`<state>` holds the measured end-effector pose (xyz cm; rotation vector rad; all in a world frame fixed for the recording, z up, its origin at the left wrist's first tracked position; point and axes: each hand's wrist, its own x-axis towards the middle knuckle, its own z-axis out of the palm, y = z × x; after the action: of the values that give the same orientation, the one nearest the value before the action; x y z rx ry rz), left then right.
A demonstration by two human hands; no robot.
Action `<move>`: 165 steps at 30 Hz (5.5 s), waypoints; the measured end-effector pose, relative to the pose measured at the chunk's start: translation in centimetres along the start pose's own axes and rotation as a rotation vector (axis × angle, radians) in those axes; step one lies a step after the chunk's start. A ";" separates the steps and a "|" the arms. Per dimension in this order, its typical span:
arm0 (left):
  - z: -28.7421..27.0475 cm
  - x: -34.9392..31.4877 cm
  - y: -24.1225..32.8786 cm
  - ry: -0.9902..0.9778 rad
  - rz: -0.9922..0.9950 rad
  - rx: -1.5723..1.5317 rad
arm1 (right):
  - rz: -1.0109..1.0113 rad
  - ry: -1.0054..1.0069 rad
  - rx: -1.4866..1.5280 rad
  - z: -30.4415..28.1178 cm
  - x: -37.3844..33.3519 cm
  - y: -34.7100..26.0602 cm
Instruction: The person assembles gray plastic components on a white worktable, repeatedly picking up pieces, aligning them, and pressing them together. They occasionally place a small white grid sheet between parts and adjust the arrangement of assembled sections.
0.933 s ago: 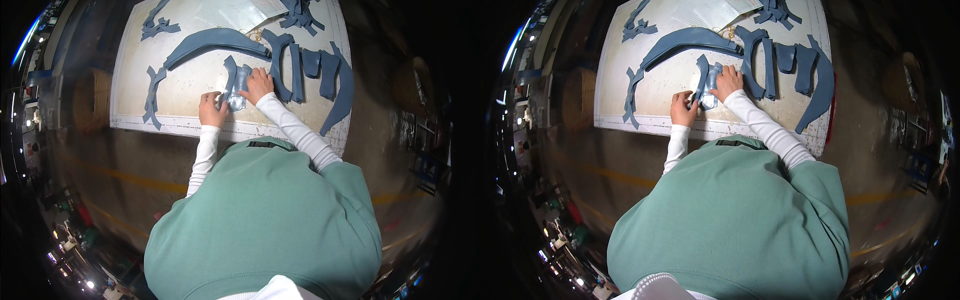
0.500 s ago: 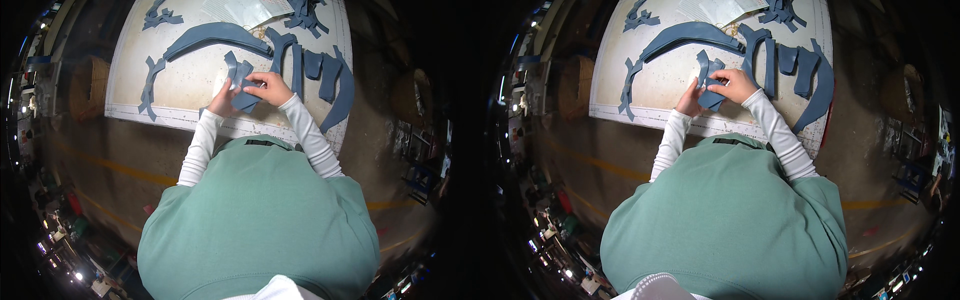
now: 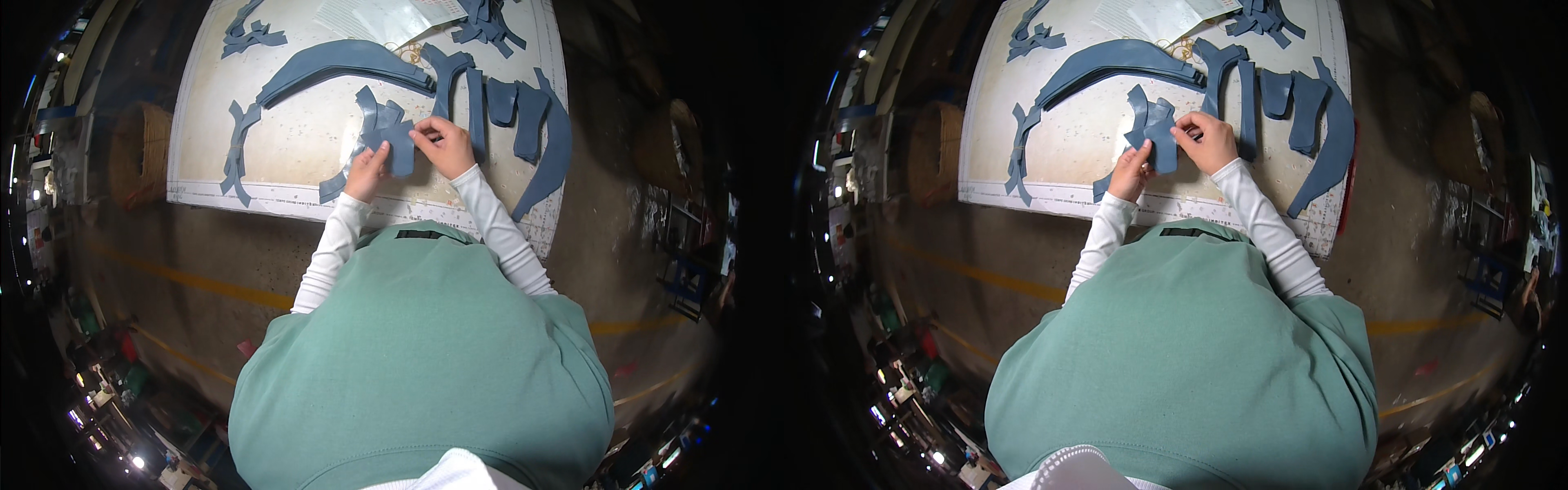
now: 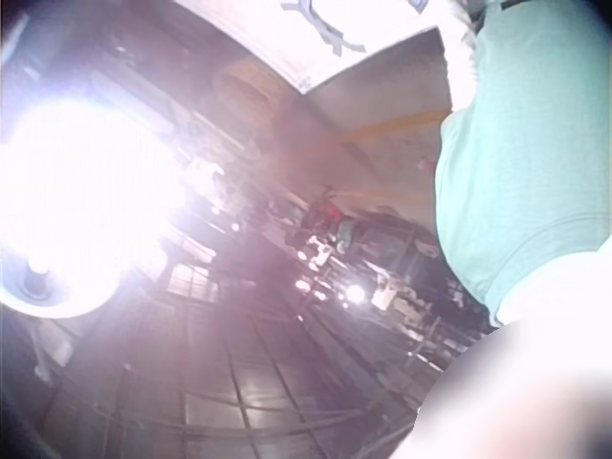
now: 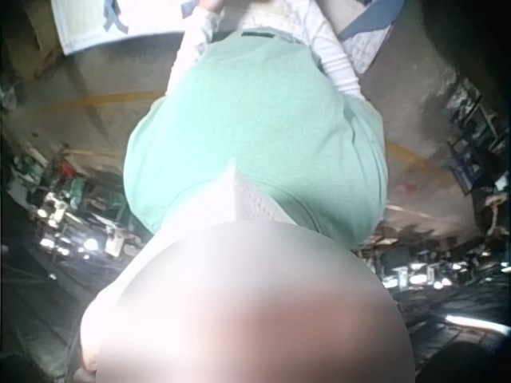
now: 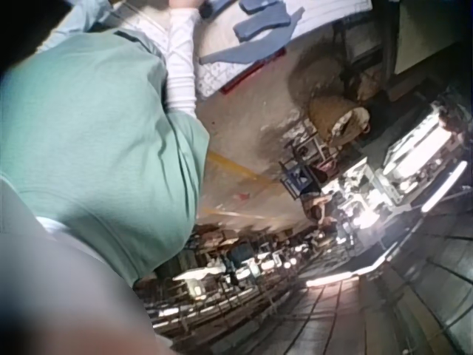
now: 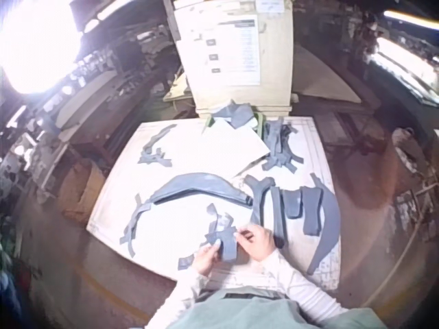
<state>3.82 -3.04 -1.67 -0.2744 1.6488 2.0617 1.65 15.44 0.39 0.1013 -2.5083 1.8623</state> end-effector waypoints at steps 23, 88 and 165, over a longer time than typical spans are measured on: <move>-7.8 -2.7 -0.3 0.401 0.263 -0.314 | 0.016 -0.141 -0.786 6.5 6.5 2.1; 1.3 -0.7 4.5 -0.176 0.148 -0.563 | -0.083 0.081 0.437 -5.8 -0.8 -3.7; 6.3 0.6 -1.3 0.027 0.040 -0.242 | 0.003 0.387 -0.291 -12.5 -0.6 4.4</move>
<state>4.86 3.32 -1.49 -0.3536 1.4299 2.2990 1.64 28.68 -0.24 -0.2419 -2.4593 1.3362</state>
